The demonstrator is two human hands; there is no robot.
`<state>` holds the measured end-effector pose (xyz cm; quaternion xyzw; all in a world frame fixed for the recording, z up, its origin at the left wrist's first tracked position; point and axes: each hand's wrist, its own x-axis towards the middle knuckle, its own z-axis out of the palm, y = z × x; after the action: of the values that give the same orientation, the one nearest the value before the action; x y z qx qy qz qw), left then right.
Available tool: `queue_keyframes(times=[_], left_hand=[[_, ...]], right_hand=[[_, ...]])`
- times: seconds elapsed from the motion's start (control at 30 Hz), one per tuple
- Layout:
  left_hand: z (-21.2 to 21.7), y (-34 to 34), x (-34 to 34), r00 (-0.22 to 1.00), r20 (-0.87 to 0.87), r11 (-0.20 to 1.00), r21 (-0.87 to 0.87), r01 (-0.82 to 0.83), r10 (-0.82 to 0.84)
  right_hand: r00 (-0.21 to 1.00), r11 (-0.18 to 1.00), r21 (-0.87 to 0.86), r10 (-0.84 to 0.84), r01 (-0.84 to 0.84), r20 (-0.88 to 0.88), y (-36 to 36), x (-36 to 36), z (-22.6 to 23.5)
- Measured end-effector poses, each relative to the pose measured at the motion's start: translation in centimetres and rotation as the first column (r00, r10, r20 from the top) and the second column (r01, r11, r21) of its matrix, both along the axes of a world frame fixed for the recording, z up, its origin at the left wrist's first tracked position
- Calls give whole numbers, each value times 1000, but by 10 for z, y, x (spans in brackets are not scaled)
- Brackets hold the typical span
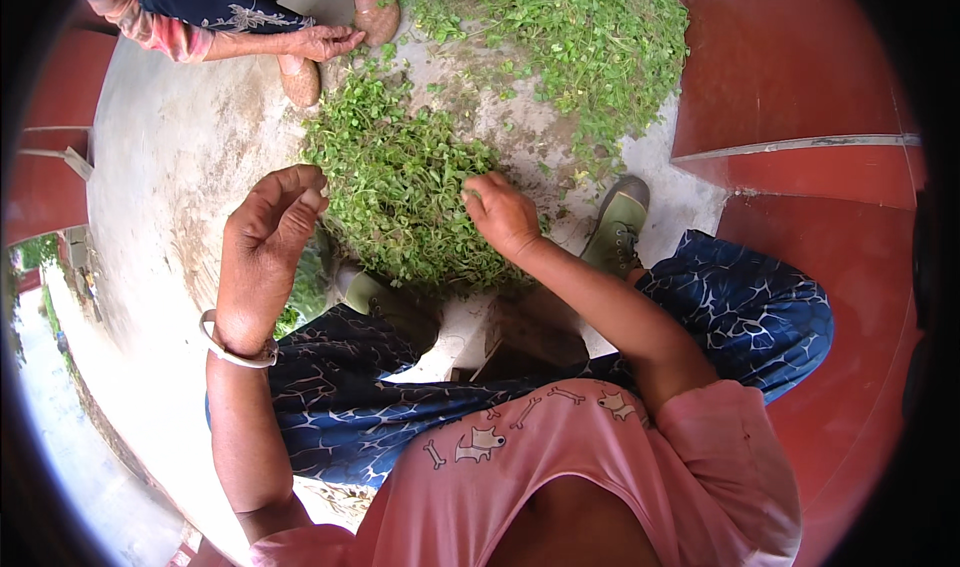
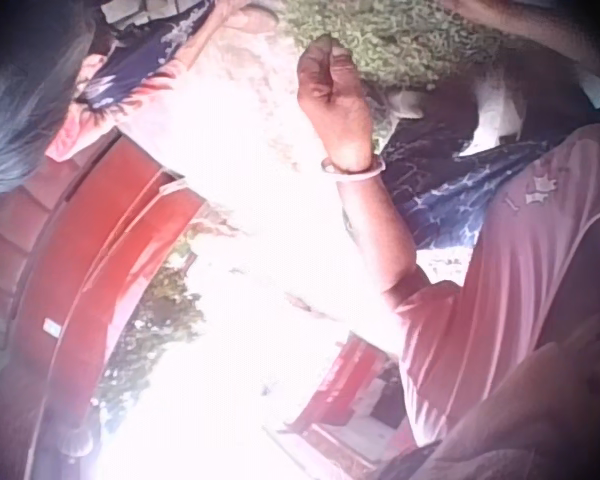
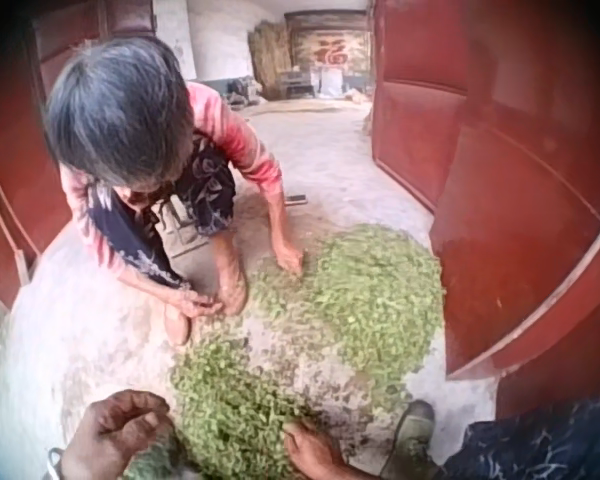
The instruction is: The person sits on the floor and repeatedly picks up small green leafy vegetable stems, separates leaves from stems by hand, and places the separated parts into piles. Another person's hands are visible nearby, also sorting the same material.
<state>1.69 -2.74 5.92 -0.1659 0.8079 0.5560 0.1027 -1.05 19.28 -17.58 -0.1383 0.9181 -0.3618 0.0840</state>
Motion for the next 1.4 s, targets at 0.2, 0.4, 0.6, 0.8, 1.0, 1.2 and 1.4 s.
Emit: queue_keyframes(times=[0.2,0.4,0.6,0.8,1.0,1.2,1.4], left_hand=[[11,9,-15,983,-185,998,-56,-10,-1],[0,6,-9,960,-275,979,-201,-11,-46],[1,3,0,954,-294,961,-276,-30,-55],[-5,1,2,932,-324,909,-415,14,-162],[-5,1,6,943,-269,877,-478,47,-197],[-7,3,4,937,-258,840,-540,61,-234],[-10,5,2,927,-236,768,-636,79,-291]], right_hand=[[937,931,299,-277,207,214,6,-43,-47],[628,973,-28,-127,231,768,-16,-49,-72],[489,817,-481,294,316,821,-9,-53,19],[691,998,-56,66,-37,720,18,-61,-19],[818,985,-100,-60,142,572,50,-43,-80],[883,995,82,-82,49,462,27,-13,-76],[885,999,18,23,-35,464,18,-20,-65]])
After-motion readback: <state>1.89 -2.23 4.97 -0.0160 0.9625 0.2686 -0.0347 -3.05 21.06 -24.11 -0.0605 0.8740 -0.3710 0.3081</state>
